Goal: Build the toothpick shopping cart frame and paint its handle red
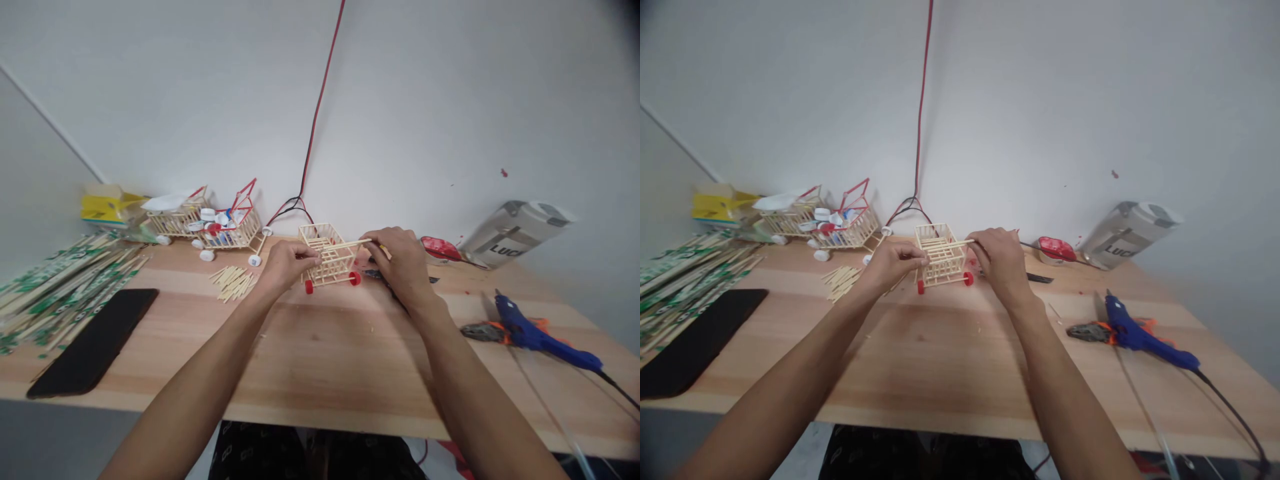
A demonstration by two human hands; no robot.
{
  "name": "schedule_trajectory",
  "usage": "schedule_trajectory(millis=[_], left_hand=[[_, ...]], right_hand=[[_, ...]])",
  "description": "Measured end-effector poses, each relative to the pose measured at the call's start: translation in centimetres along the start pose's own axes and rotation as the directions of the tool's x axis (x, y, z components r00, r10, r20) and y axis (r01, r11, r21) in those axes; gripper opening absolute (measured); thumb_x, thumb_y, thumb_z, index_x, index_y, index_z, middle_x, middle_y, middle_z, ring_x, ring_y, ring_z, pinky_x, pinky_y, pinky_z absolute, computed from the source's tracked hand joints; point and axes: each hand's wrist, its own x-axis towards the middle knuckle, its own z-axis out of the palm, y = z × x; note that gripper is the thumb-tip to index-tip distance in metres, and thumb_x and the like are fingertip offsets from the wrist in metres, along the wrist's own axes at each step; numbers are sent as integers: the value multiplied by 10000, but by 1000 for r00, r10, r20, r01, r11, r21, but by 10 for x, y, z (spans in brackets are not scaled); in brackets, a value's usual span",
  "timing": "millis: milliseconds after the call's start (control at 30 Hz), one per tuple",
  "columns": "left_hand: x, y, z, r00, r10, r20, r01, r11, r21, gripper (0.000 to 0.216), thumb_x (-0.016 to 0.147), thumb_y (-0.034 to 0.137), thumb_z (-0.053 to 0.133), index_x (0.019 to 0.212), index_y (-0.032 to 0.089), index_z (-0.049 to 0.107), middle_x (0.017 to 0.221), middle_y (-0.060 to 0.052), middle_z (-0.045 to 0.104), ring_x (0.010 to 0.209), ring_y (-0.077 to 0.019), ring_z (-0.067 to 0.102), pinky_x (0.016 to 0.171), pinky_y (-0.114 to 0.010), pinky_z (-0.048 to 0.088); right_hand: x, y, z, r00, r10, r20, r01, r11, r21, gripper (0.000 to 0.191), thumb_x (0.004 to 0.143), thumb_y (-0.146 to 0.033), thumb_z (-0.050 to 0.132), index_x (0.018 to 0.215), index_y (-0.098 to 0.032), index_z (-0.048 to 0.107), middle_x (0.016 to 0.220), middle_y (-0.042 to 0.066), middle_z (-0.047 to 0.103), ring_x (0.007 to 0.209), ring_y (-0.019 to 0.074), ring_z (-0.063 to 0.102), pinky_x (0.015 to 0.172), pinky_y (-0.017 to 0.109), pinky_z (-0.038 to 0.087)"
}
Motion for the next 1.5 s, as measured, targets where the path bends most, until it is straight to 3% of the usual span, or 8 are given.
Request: schedule_trajectory(millis=[1500], left_hand=[[1, -1, 1, 1000, -12, -6, 12, 1000, -3, 65, 712, 216, 718, 698, 163, 753, 729, -29, 723, 706, -149, 642, 661, -244, 457]], right_hand=[[0, 0, 0, 1000, 2, 5, -2, 1000, 9, 141, 927, -223, 513, 913, -218, 653, 880, 40, 720, 808, 216, 586, 743, 354, 354]])
